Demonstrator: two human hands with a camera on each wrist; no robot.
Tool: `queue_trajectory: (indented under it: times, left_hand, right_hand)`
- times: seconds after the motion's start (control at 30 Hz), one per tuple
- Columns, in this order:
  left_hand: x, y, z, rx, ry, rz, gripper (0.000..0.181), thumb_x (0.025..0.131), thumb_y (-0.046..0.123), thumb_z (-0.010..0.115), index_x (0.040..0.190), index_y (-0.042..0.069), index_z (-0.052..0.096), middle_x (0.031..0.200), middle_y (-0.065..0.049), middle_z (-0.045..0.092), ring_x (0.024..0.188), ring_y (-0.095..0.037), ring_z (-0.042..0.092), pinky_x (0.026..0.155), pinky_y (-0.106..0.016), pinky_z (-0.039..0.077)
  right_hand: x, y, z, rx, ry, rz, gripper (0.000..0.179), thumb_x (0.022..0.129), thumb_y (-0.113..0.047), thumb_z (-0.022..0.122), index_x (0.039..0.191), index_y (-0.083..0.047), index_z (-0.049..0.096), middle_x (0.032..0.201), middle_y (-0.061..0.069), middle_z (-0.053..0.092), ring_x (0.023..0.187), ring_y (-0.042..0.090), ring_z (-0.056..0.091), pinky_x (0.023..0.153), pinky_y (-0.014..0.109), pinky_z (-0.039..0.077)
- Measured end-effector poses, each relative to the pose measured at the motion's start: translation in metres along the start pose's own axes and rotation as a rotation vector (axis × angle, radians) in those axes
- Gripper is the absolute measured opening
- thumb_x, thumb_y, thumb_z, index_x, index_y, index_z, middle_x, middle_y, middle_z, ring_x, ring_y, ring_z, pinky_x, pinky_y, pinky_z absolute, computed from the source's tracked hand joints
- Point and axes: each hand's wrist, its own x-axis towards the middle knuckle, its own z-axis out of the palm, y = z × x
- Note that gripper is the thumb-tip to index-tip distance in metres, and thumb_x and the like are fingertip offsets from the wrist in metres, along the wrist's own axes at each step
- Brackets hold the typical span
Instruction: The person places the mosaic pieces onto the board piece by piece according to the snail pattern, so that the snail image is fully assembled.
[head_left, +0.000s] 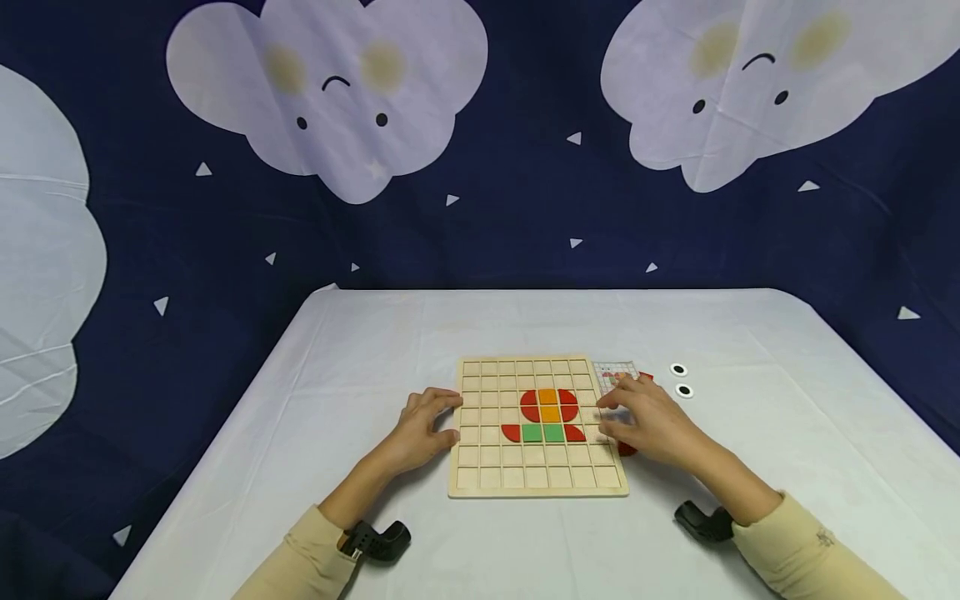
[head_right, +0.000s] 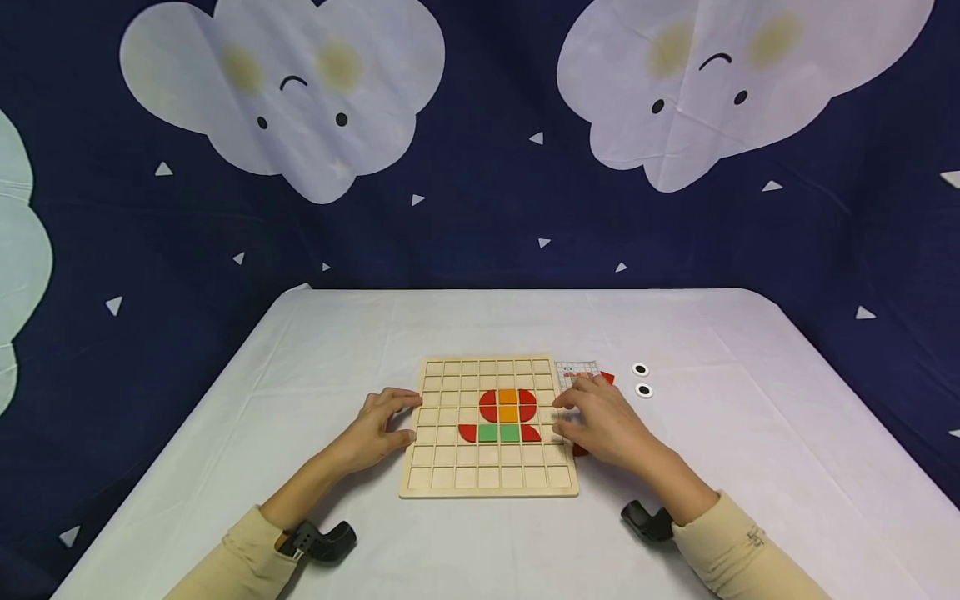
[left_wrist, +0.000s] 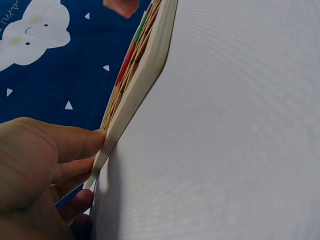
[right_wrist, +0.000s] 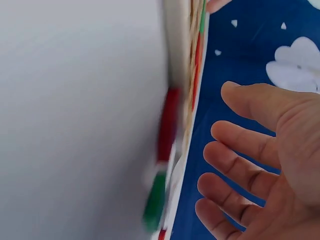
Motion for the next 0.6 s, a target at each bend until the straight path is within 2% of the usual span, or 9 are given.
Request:
queue_trajectory:
  times: [0.1, 0.23, 0.4, 0.6]
  left_hand:
    - [0.0, 0.0, 0.0, 0.003, 0.001, 0.009, 0.044, 0.082, 0.009, 0.068, 0.126, 0.007, 0.058, 0.133, -0.003, 0.05, 0.115, -0.023, 0.037, 0.094, -0.044, 0.031]
    - [-0.001, -0.001, -0.001, 0.011, 0.006, 0.027, 0.044, 0.082, 0.008, 0.068, 0.125, 0.006, 0.058, 0.132, -0.005, 0.05, 0.113, -0.023, 0.038, 0.092, -0.043, 0.032]
    - [-0.001, -0.001, -0.001, 0.01, 0.002, 0.02, 0.044, 0.082, 0.009, 0.069, 0.125, 0.006, 0.058, 0.133, -0.004, 0.05, 0.113, -0.022, 0.037, 0.092, -0.041, 0.031]
    - [-0.001, -0.001, -0.001, 0.014, -0.001, 0.021, 0.044, 0.082, 0.008, 0.069, 0.125, 0.005, 0.058, 0.133, -0.004, 0.05, 0.113, -0.022, 0.037, 0.093, -0.041, 0.032]
  right_hand:
    - [-0.007, 0.01, -0.004, -0.012, -0.001, 0.035, 0.023, 0.079, -0.021, 0.072, 0.1, -0.011, 0.07, 0.116, 0.014, 0.063, 0.111, 0.038, 0.051, 0.091, 0.054, 0.04]
    - [-0.015, 0.021, -0.008, -0.042, 0.007, 0.064, 0.025, 0.077, -0.022, 0.073, 0.099, -0.011, 0.07, 0.102, 0.006, 0.064, 0.093, 0.023, 0.05, 0.081, 0.044, 0.04]
    - [-0.023, 0.032, -0.01, -0.061, -0.006, 0.098, 0.027, 0.075, -0.024, 0.074, 0.098, -0.01, 0.071, 0.096, 0.003, 0.063, 0.09, 0.02, 0.049, 0.079, 0.039, 0.038]
    - [-0.029, 0.038, -0.011, -0.069, -0.005, 0.087, 0.025, 0.072, -0.025, 0.076, 0.093, -0.013, 0.071, 0.09, -0.002, 0.061, 0.086, 0.017, 0.046, 0.075, 0.036, 0.036]
